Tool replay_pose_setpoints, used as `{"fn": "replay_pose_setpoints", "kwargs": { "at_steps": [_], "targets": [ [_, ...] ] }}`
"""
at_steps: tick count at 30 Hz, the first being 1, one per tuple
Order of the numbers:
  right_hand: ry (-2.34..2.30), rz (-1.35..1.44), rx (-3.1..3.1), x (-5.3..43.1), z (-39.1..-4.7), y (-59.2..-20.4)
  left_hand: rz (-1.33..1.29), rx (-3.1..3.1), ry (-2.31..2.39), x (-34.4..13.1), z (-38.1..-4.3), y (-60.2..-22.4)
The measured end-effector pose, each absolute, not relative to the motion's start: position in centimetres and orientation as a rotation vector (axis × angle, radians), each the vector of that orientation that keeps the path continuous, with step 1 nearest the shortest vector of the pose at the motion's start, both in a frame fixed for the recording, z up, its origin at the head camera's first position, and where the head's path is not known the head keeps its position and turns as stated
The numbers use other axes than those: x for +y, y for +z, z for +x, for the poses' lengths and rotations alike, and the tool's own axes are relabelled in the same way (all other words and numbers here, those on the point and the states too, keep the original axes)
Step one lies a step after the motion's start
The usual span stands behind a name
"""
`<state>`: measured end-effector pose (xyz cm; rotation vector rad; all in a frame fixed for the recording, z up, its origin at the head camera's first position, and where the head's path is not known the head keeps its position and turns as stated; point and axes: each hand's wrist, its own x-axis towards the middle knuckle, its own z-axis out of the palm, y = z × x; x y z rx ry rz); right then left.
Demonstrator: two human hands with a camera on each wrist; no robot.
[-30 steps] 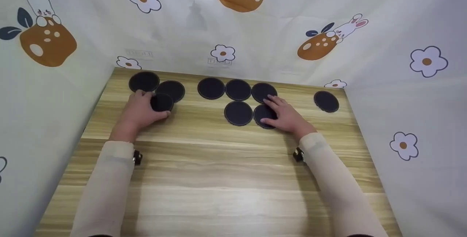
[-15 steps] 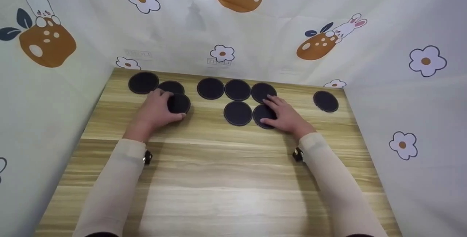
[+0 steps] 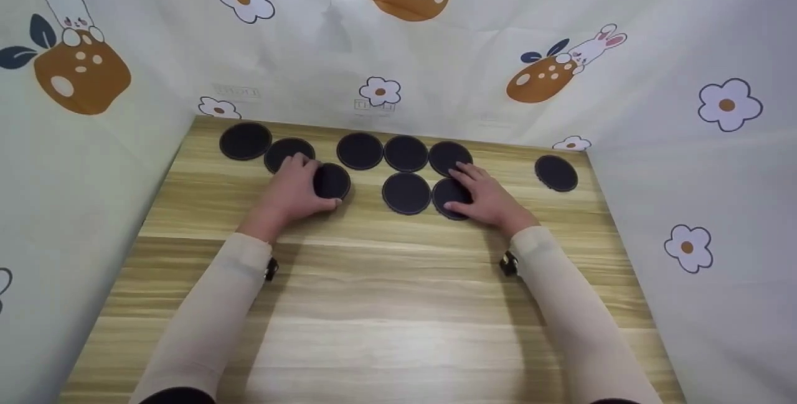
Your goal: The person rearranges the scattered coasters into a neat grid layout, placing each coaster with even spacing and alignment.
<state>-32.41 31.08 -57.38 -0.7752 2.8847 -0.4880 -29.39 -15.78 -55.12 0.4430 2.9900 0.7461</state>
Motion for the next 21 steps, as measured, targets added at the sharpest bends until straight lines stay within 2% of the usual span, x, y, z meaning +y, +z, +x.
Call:
{"fn": "replay_pose_setpoints", "kwargs": {
  "at_steps": [21],
  "targets": [
    [-0.478,-0.773,2.869,31.2,-32.6,-57.4,0.498,2.980,0.629,-10.4,-29.8,-55.4]
  ]
}}
